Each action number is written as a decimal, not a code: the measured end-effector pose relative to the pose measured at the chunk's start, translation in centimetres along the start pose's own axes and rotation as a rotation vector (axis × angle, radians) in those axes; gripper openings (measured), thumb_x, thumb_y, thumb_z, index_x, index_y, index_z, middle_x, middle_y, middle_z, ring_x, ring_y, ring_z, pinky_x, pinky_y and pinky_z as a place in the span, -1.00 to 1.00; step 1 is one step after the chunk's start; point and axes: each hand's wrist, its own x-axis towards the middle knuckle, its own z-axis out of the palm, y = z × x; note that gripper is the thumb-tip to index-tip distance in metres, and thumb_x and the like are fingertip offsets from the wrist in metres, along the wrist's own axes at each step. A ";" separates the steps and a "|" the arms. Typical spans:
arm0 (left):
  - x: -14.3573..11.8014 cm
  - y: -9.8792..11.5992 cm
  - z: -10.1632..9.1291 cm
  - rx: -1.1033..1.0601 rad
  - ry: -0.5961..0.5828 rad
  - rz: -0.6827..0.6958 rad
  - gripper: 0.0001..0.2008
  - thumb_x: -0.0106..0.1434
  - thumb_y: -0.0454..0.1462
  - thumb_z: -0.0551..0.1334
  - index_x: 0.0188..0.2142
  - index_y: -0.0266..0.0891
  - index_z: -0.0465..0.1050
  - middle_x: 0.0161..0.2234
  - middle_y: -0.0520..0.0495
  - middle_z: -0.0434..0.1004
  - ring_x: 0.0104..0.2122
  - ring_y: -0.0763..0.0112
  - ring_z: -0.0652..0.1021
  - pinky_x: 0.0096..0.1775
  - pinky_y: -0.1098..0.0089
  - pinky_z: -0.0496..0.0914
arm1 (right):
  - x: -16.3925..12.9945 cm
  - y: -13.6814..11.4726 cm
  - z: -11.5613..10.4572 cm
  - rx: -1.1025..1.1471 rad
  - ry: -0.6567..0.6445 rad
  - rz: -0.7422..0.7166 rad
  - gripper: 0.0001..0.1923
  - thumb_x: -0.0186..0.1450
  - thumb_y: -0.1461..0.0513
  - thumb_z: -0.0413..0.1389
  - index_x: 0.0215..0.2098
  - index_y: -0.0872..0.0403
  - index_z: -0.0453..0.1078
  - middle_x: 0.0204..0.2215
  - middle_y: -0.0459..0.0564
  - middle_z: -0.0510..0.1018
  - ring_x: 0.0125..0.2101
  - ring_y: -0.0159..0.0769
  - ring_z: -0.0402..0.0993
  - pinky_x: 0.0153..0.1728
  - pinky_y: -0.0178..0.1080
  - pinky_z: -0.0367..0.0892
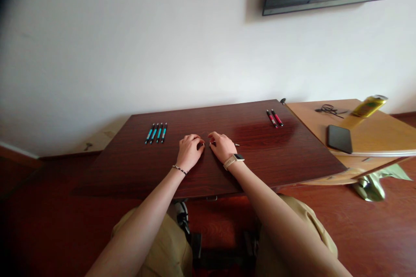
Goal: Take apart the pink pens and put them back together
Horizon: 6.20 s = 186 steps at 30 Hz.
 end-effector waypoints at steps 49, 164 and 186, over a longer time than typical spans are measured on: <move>-2.3 2.2 -3.5 -0.116 0.051 0.215 -0.89 0.42 -0.33 0.25 -0.26 -0.14 0.53 -0.12 -0.07 0.58 -0.05 0.22 0.49 0.03 0.17 0.37 | -4.6 4.9 -8.0 0.015 0.044 -0.271 -0.90 0.44 0.24 0.15 -0.13 -0.03 0.52 -0.11 0.03 0.63 -0.08 -0.07 0.46 0.04 0.00 0.40; -3.0 6.0 -1.1 -0.046 0.010 0.143 -0.89 0.41 -0.37 0.25 -0.28 -0.18 0.51 -0.20 -0.11 0.58 -0.14 0.20 0.53 0.00 0.16 0.44 | -4.6 1.9 -7.3 -0.034 0.004 -0.388 -0.82 0.48 0.25 0.10 -0.02 -0.03 0.52 -0.17 0.04 0.61 -0.11 -0.13 0.49 -0.04 -0.11 0.43; -2.7 4.7 -0.4 -0.825 -0.147 -0.118 -0.80 0.41 -0.12 0.28 -0.19 -0.20 0.57 -0.23 -0.05 0.67 -0.22 0.29 0.63 -0.10 0.30 0.49 | -5.1 0.7 -6.7 0.116 -0.170 -0.384 -0.73 0.44 0.22 0.10 0.09 0.00 0.36 -0.10 0.06 0.65 -0.17 -0.16 0.62 -0.13 -0.20 0.44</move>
